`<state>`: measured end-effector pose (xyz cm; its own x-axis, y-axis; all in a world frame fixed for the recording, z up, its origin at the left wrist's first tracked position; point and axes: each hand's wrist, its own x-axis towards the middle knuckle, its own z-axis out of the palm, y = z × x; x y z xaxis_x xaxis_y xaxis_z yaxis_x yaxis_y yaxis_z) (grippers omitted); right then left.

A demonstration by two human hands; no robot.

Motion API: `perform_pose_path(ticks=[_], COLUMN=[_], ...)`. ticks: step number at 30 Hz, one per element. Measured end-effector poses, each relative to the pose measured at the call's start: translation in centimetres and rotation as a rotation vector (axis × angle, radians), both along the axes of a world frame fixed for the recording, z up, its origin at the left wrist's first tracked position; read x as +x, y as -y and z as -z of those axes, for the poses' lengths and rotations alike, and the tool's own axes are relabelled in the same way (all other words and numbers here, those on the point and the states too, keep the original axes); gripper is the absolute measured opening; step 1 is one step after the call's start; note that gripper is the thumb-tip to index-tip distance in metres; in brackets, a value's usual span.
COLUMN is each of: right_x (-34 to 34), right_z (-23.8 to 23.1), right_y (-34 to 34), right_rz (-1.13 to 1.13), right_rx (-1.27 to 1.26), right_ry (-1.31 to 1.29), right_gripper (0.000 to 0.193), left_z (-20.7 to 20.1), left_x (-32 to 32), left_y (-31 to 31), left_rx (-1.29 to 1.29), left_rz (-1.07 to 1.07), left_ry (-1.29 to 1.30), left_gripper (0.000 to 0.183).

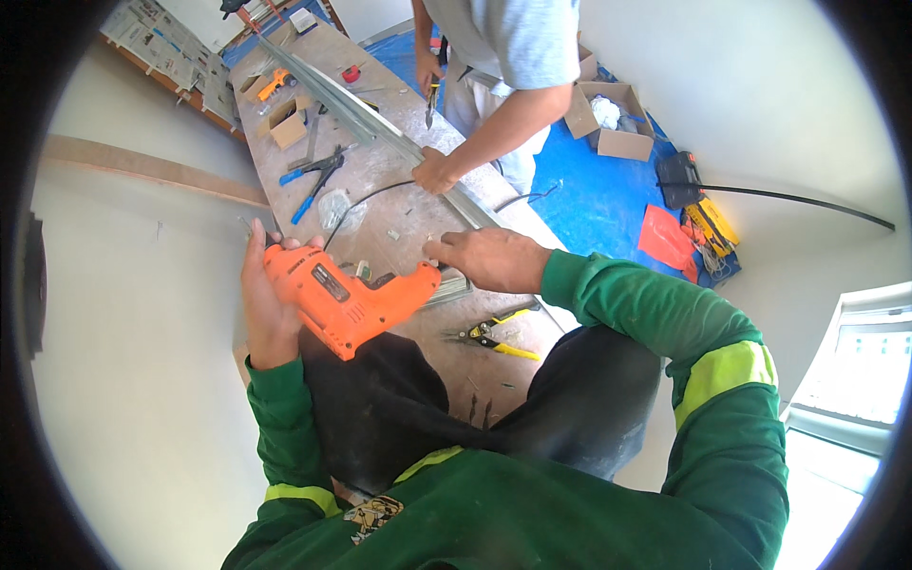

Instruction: The person measures and cuts metal strips using tin snips, then fits them into a ceiling frame. They also use a power drill to secure components and handle multiple metal pieces on a workbench.

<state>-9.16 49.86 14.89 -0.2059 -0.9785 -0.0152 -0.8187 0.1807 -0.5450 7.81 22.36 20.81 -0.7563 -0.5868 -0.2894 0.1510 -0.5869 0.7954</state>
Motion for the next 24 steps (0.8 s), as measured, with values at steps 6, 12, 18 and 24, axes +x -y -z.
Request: perform_pose_path(ticks=[6, 12, 18, 24], right_x=[-0.2, -0.6, -0.2, 0.0], right_z=[0.6, 1.5, 0.1, -0.5], right_y=[0.8, 1.6, 1.0, 0.0], right_rz=[0.083, -0.044, -0.055, -0.001], right_rx=[0.022, 0.116, 0.307, 0.056], right_ry=[0.176, 0.271, 0.47, 0.423], right_gripper=[0.019, 0.021, 0.025, 0.023], left_z=[0.2, -0.7, -1.4, -3.0], left_x=[-0.1, -0.5, -0.4, 1.6], left_y=[0.5, -0.3, -0.7, -1.2], left_rx=[0.036, -0.016, -0.05, -0.097], left_rz=[0.01, 0.057, 0.149, 0.057], left_ry=[-0.004, 0.047, 0.031, 0.008], left_gripper=[0.035, 0.036, 0.037, 0.045])
